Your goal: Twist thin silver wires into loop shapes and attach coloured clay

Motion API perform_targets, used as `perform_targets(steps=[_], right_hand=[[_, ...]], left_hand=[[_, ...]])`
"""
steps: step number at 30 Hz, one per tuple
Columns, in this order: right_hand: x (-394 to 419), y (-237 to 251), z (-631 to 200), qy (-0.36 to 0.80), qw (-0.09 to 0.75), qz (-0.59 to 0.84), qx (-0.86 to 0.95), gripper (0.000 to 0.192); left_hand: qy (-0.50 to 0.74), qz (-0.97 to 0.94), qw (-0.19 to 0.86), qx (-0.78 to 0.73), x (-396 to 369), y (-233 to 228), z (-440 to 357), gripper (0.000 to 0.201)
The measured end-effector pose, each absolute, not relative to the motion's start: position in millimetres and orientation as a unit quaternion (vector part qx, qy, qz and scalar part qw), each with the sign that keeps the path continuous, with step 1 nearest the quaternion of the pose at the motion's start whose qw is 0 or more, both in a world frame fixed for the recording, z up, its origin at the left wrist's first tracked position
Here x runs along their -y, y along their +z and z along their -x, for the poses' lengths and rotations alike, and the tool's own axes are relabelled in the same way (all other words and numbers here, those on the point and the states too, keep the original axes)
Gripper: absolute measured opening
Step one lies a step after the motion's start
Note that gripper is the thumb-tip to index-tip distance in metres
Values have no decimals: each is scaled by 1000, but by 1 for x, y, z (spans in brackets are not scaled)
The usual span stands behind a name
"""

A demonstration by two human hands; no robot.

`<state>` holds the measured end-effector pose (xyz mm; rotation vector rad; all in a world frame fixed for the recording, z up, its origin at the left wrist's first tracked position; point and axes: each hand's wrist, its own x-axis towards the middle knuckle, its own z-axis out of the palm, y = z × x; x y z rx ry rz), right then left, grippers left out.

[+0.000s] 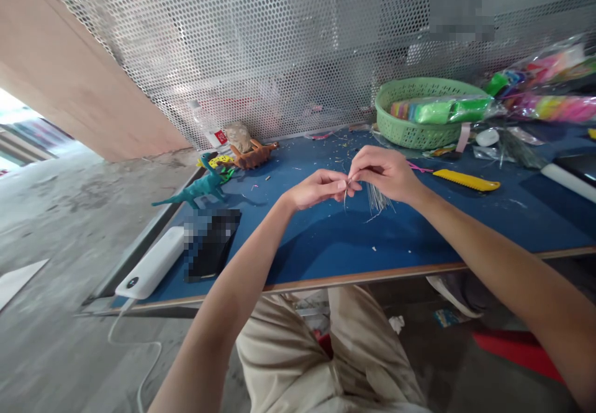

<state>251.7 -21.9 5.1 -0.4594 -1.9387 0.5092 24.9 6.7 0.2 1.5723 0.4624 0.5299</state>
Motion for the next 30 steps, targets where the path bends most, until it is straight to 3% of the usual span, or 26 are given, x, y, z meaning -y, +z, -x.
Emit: perform_targets(steps=[12,18,24,30], right_hand=[[27,2,-242,312,492,173,794,17],[27,7,-248,217,482,188,828,18],[24,5,-252,55,497,234,834,15],[14,-5,-246,-13,556,320,767,15]], left_hand=[[171,-712,649,-204,-3,9,-22,43],[185,-761,579,-225,-6,13,-20,40],[260,-852,374,-258,-5,24,-18,31],[364,-836,-5,-411,12,16,-47,17]])
